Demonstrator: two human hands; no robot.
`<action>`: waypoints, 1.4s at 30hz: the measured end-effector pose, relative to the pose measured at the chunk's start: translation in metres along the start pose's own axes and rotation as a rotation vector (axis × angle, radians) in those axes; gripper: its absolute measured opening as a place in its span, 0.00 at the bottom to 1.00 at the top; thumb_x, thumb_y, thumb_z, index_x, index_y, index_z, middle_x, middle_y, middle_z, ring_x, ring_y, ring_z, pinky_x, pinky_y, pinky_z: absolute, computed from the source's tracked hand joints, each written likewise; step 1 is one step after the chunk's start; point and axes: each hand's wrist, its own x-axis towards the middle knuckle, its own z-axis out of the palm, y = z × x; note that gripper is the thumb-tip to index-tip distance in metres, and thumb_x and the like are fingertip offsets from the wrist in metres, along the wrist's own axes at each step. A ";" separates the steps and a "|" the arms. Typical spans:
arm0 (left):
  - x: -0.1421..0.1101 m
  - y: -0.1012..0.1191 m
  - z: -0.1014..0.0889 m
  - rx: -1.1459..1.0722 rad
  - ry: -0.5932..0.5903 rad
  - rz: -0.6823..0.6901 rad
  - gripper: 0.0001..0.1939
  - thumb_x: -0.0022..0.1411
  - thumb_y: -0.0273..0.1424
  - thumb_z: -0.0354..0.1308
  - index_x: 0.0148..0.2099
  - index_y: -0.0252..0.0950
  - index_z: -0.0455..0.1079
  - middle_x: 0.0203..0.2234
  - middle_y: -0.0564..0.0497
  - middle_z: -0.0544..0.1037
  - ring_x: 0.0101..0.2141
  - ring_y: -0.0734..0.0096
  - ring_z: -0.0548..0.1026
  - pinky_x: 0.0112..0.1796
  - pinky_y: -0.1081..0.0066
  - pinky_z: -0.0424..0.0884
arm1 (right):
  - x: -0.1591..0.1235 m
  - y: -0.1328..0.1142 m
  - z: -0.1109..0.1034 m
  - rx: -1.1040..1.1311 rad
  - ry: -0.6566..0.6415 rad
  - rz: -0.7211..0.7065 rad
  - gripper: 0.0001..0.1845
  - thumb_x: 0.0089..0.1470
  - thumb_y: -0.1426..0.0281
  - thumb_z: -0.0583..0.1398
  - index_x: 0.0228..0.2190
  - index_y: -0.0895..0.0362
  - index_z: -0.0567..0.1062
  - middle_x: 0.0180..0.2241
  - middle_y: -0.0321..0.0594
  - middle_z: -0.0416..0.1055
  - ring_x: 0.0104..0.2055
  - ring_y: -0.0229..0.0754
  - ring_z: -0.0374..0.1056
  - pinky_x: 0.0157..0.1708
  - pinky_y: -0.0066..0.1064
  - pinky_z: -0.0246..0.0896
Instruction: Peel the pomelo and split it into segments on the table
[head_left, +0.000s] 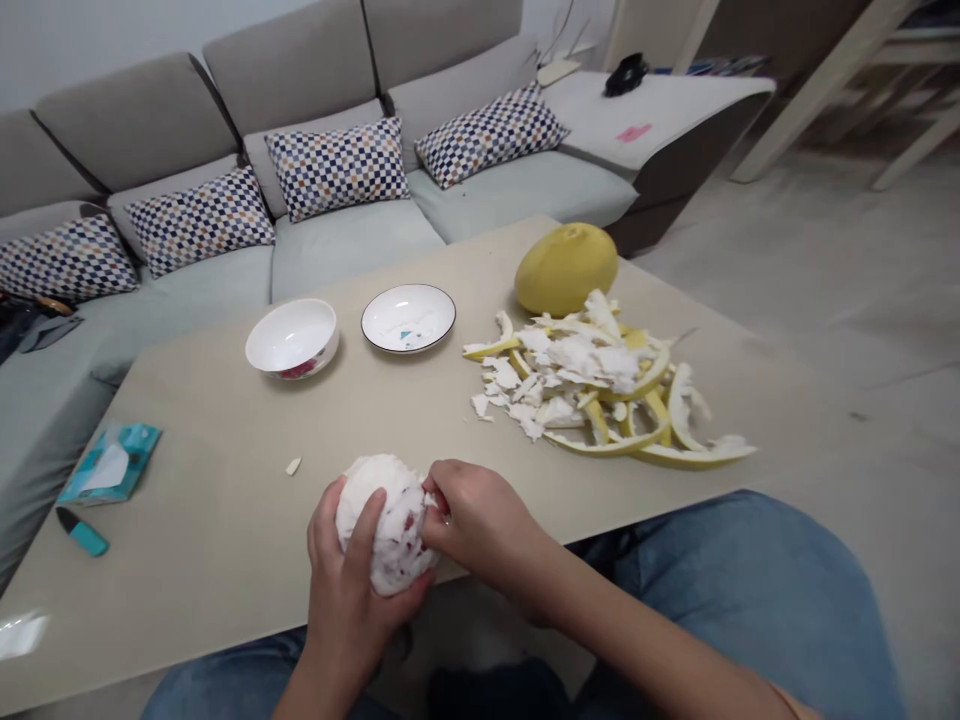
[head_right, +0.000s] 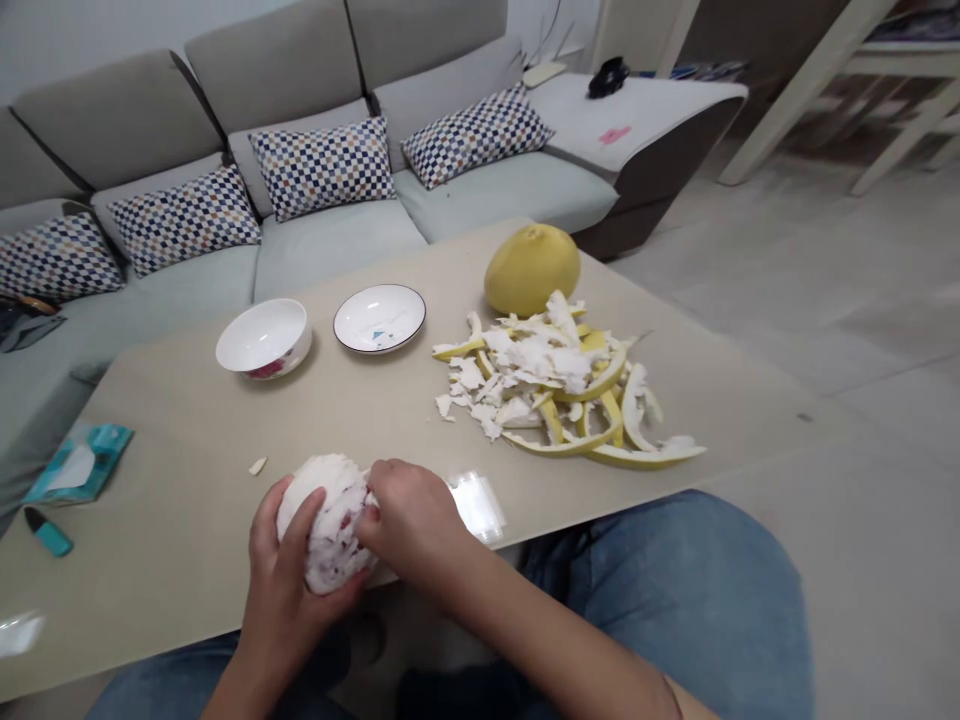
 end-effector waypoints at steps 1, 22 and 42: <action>0.000 0.001 0.000 0.011 0.006 0.005 0.39 0.53 0.39 0.69 0.64 0.46 0.57 0.65 0.38 0.51 0.61 0.39 0.60 0.53 0.40 0.67 | -0.002 0.003 0.001 0.027 0.017 -0.004 0.07 0.49 0.74 0.59 0.32 0.59 0.76 0.33 0.42 0.76 0.34 0.42 0.68 0.33 0.30 0.52; 0.005 -0.010 -0.005 -0.003 0.001 0.098 0.39 0.53 0.37 0.68 0.63 0.42 0.57 0.63 0.34 0.54 0.60 0.39 0.61 0.53 0.40 0.67 | 0.001 0.008 -0.005 -0.028 -0.094 -0.092 0.11 0.56 0.69 0.58 0.25 0.58 0.77 0.28 0.42 0.76 0.31 0.40 0.67 0.31 0.29 0.50; 0.002 -0.021 -0.010 -0.096 -0.057 -0.009 0.39 0.53 0.37 0.67 0.63 0.45 0.54 0.64 0.39 0.52 0.63 0.43 0.57 0.58 0.41 0.63 | 0.012 0.008 -0.001 0.067 -0.045 -0.121 0.09 0.53 0.71 0.60 0.30 0.58 0.82 0.31 0.44 0.79 0.34 0.41 0.71 0.34 0.28 0.55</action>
